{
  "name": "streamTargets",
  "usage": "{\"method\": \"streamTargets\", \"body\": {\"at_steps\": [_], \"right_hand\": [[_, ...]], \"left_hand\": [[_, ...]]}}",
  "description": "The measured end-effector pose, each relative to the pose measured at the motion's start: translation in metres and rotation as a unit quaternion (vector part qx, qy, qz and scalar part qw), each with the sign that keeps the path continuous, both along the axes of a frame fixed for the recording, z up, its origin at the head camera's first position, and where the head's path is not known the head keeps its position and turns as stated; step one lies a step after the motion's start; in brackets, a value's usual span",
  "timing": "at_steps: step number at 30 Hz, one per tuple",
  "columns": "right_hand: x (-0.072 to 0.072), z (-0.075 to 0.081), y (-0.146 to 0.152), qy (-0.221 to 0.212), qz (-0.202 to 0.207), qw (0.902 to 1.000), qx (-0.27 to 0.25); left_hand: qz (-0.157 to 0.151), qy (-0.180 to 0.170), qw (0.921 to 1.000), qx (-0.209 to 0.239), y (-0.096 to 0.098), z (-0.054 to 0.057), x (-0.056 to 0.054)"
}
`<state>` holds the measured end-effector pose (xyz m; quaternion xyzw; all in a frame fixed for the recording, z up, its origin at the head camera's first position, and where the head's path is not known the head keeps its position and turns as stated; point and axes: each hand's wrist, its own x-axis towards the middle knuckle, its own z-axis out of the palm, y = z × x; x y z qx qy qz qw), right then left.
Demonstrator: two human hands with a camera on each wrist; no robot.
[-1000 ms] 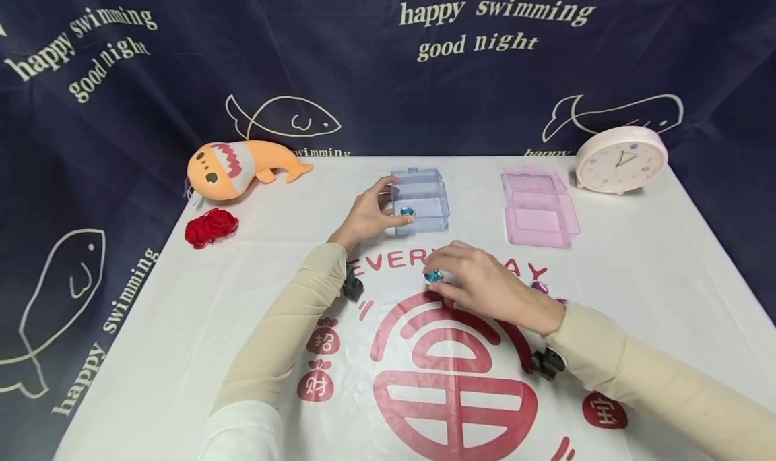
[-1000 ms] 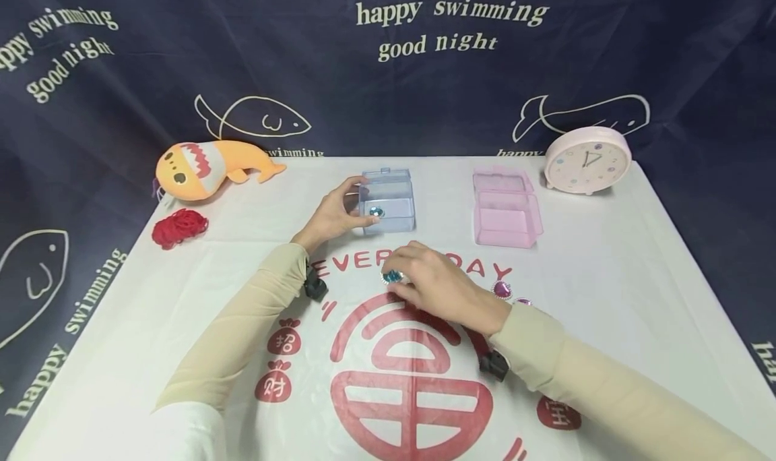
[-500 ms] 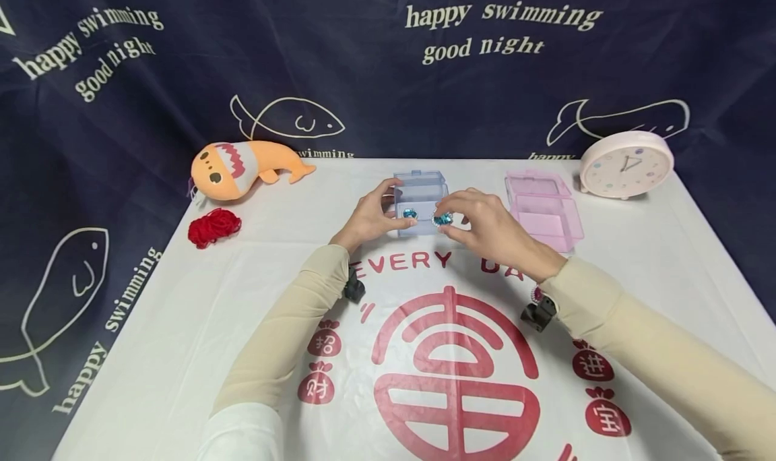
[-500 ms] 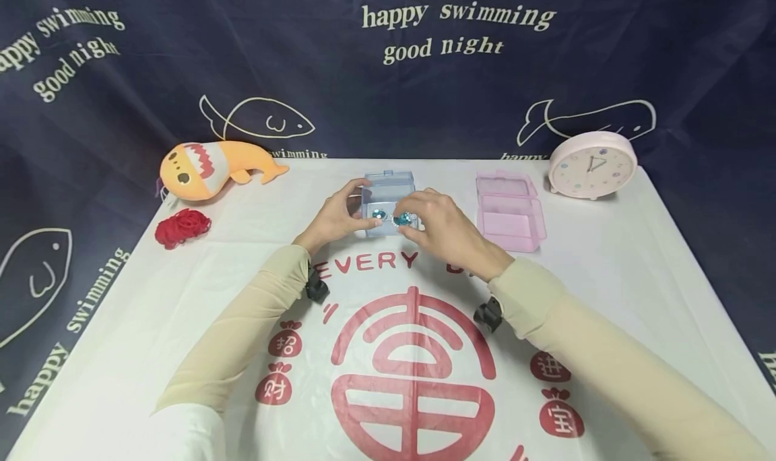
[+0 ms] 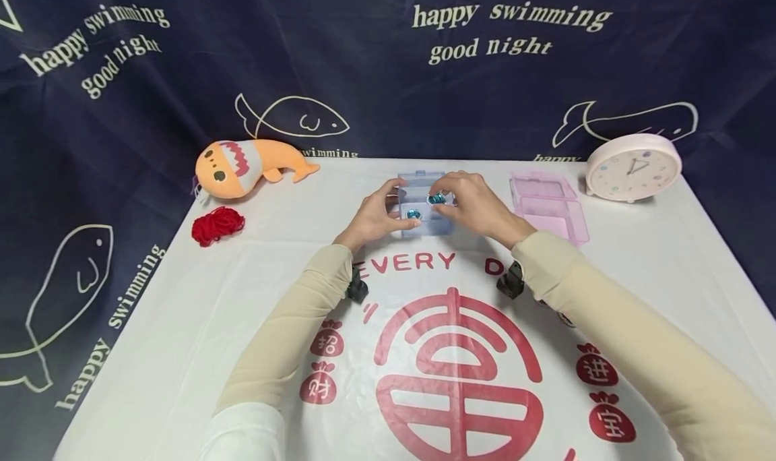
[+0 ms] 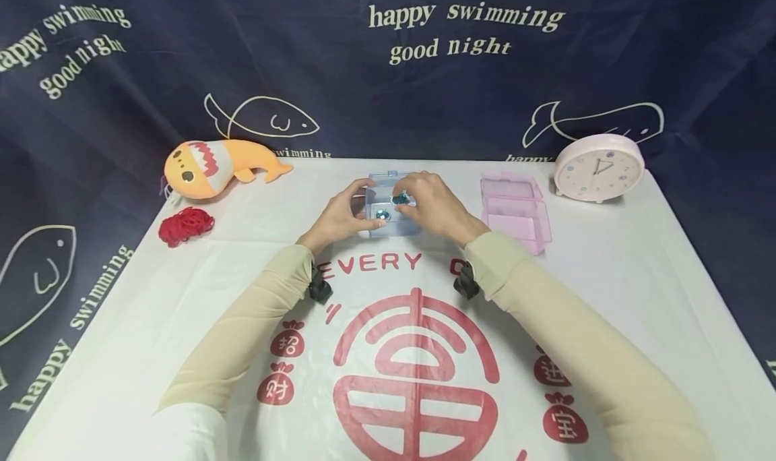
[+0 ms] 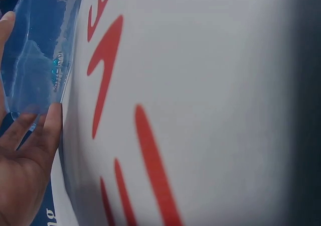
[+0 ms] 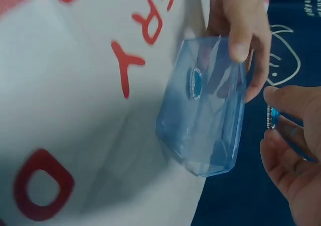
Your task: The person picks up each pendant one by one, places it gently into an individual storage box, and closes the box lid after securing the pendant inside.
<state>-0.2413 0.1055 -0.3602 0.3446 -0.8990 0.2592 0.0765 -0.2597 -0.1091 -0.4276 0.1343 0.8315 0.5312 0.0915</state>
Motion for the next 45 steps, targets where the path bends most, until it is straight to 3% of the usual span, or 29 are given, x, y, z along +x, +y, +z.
{"method": "streamTargets", "body": {"at_steps": [12,24,37,45], "right_hand": [[-0.033,-0.012,-0.009,-0.02,0.027,0.9929,0.114],[-0.043,-0.019,-0.02,-0.032,0.039,0.9661,0.253],[-0.043,-0.024,-0.024,-0.007,0.023,0.9634,0.267],[-0.044,-0.021,-0.025,-0.023,0.033,0.9641,0.262]], "left_hand": [[0.0,0.004,1.0,-0.008,0.0,-0.003,-0.001],[-0.008,0.025,0.9996,0.002,0.0,-0.006,-0.001],[-0.012,0.033,0.9994,-0.006,0.0,-0.004,-0.002],[-0.006,0.03,0.9995,-0.002,-0.002,-0.004,-0.002]]}}
